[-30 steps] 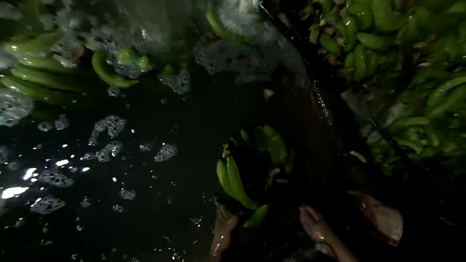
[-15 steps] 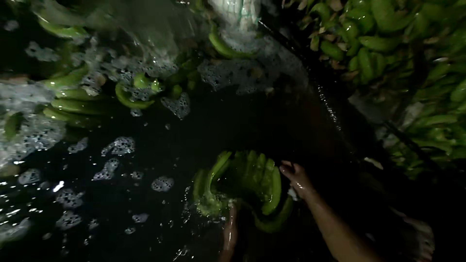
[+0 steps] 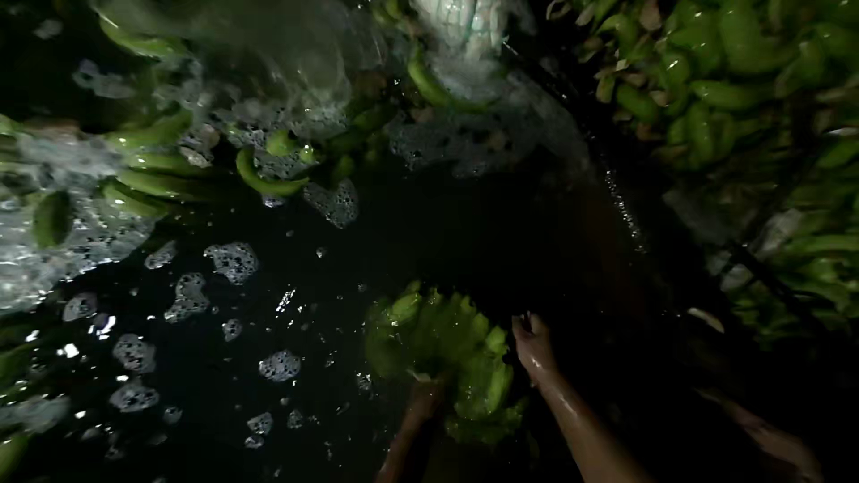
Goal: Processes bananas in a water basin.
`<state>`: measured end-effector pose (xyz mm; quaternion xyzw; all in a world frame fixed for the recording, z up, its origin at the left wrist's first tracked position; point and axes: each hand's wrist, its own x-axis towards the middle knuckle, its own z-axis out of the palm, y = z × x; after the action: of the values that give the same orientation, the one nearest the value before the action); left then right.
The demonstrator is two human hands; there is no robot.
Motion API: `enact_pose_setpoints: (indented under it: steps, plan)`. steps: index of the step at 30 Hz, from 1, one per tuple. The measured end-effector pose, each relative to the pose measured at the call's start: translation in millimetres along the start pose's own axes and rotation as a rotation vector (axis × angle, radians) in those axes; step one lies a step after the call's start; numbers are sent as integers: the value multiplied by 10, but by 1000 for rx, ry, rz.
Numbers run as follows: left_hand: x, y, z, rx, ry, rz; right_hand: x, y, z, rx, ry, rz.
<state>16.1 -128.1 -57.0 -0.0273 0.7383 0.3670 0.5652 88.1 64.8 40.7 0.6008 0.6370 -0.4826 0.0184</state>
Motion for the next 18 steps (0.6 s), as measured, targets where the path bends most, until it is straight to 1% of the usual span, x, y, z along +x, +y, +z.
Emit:
enact_pose_setpoints:
  steps: [2, 4, 6, 8, 10, 12, 13, 16, 18]
  plan:
    - [-32, 48, -30, 32, -17, -11, -31, 58, -17, 58, 3, -82]
    - [-108, 65, -44, 64, -18, -44, -121, 122, -87, 147, -81, -211]
    - [-168, 105, -11, -8, 37, -78, -157, 98, -116, 168, -128, -275]
    - [-193, 105, 24, -133, 62, -51, -131, -10, -115, 95, -125, -274]
    - [-149, 46, 56, -179, 112, 14, -87, -171, -102, -64, -116, -203]
    - [-136, 74, 77, -93, 179, 11, 35, -227, -72, -186, -106, -74]
    - [-153, 134, 74, -14, 205, -20, 112, -192, -58, -182, -93, 3]
    - [-190, 249, 57, 157, 233, -115, 254, 98, -42, 66, -20, 252]
    - [-192, 231, 29, 107, 229, -95, 209, 242, -40, 183, -3, 388]
